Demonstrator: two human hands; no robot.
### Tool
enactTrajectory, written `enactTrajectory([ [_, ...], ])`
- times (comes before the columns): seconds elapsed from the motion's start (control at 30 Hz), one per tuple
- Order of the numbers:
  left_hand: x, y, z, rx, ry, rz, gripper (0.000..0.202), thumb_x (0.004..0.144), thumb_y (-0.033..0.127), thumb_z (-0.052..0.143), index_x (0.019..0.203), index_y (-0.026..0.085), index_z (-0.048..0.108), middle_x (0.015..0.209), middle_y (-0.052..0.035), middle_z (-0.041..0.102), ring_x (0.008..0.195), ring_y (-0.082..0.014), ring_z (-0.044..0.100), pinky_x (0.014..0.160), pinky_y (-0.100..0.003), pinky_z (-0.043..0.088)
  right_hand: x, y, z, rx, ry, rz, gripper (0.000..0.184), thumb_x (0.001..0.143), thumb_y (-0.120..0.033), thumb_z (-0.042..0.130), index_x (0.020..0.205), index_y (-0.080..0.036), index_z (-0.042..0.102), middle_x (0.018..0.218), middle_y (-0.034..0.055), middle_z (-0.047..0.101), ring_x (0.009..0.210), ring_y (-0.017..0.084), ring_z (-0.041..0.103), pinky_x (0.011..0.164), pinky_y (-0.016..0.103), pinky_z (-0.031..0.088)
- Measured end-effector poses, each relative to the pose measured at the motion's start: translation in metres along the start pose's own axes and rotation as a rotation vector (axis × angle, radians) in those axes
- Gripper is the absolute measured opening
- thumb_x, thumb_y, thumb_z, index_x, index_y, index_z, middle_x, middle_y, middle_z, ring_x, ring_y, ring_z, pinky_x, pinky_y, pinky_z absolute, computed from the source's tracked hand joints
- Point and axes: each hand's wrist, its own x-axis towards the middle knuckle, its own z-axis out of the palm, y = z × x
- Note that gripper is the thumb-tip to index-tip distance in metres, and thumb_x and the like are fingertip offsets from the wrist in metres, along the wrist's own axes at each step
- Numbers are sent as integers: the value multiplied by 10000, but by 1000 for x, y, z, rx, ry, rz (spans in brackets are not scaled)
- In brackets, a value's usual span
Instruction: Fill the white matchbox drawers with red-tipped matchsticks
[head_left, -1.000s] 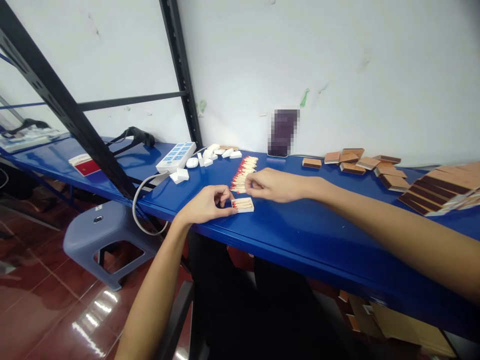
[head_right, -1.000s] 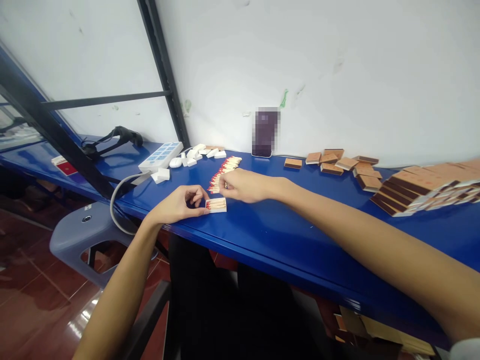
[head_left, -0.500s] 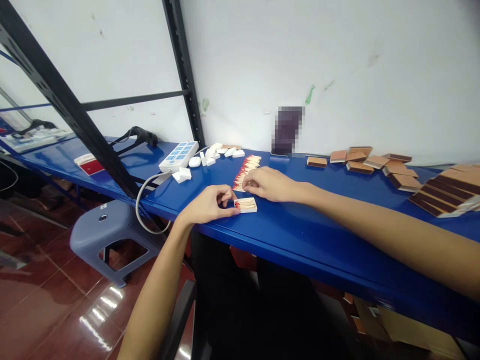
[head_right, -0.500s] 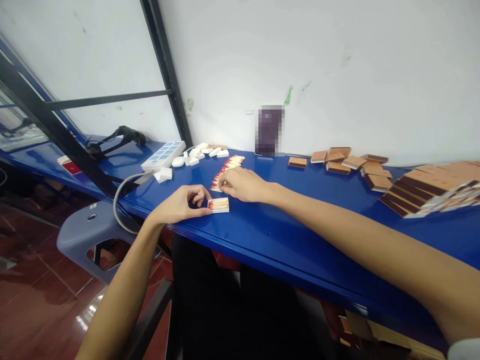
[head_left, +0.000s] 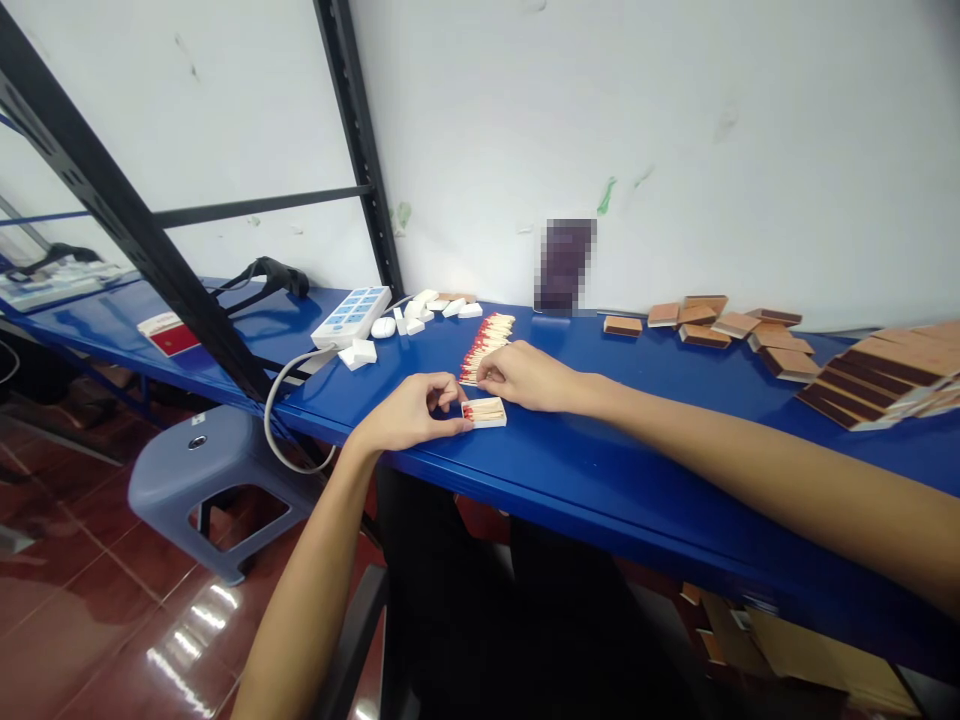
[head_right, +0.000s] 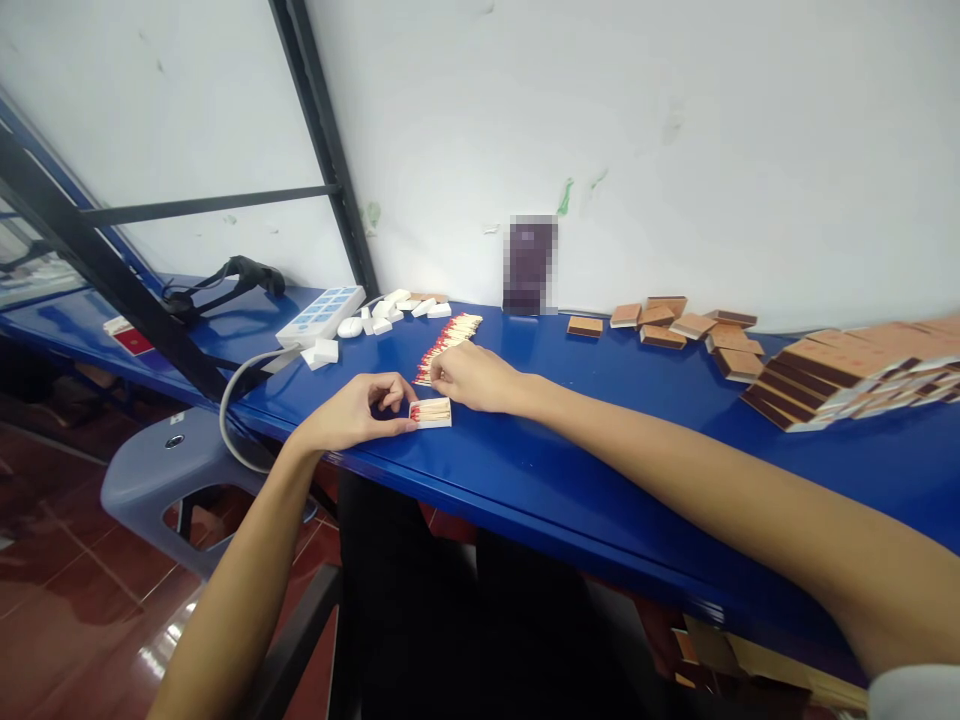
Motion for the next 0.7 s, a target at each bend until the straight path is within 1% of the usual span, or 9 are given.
enactTrajectory([
  [0.1, 0, 1, 0, 10, 0, 0, 453, 767, 329, 735, 695, 205, 306, 911, -26, 662, 738, -128, 501, 675, -274, 404, 0, 0, 0, 27, -1, 4, 165, 876, -178, 547, 814, -139, 694, 698, 24, 607, 609, 101, 447, 587, 276, 297],
  [0.23, 0, 0, 1, 18, -2, -7, 456, 764, 348, 731, 698, 208, 303, 918, -35, 665, 751, -137, 530, 684, -279, 424, 0, 0, -1, 42, -20, -5, 169, 844, -149, 546, 710, -142, 649, 624, 3, 560, 581, 98, 433, 582, 278, 302],
  [0.33, 1, 0, 0, 16, -3, -6, 454, 760, 348, 733, 698, 208, 307, 920, -40, 665, 777, -146, 558, 700, -282, 442, -1, 0, -10, 59, -72, -4, 138, 805, -111, 551, 691, -151, 620, 580, -20, 517, 556, 94, 409, 571, 273, 303],
  [0.43, 1, 0, 0, 5, 2, -6, 458, 760, 345, 737, 696, 207, 306, 908, -39, 662, 779, -147, 561, 705, -286, 448, -6, 1, -25, 126, -130, -30, 111, 804, -126, 555, 715, -160, 612, 567, -35, 495, 531, 89, 382, 550, 267, 297],
  [0.53, 1, 0, 0, -4, 13, -5, 457, 757, 346, 743, 692, 204, 314, 890, -35, 654, 765, -143, 548, 700, -287, 446, -13, -2, -37, 191, -184, -67, 99, 823, -177, 568, 751, -165, 634, 601, -27, 543, 538, 93, 415, 539, 259, 313],
  [0.6, 1, 0, 0, -11, 13, -8, 443, 759, 346, 745, 694, 201, 331, 881, -29, 650, 739, -132, 530, 684, -279, 439, -17, -7, -40, 198, -227, -82, 97, 826, -192, 576, 775, -163, 654, 644, -14, 594, 559, 99, 463, 546, 253, 339],
  [0.7, 1, 0, 1, -6, 15, -17, 355, 763, 355, 751, 739, 187, 440, 849, -13, 631, 696, -117, 498, 650, -263, 426, -20, -15, -39, 181, -251, -93, 108, 828, -197, 586, 779, -154, 673, 687, 6, 647, 591, 107, 519, 577, 250, 375],
])
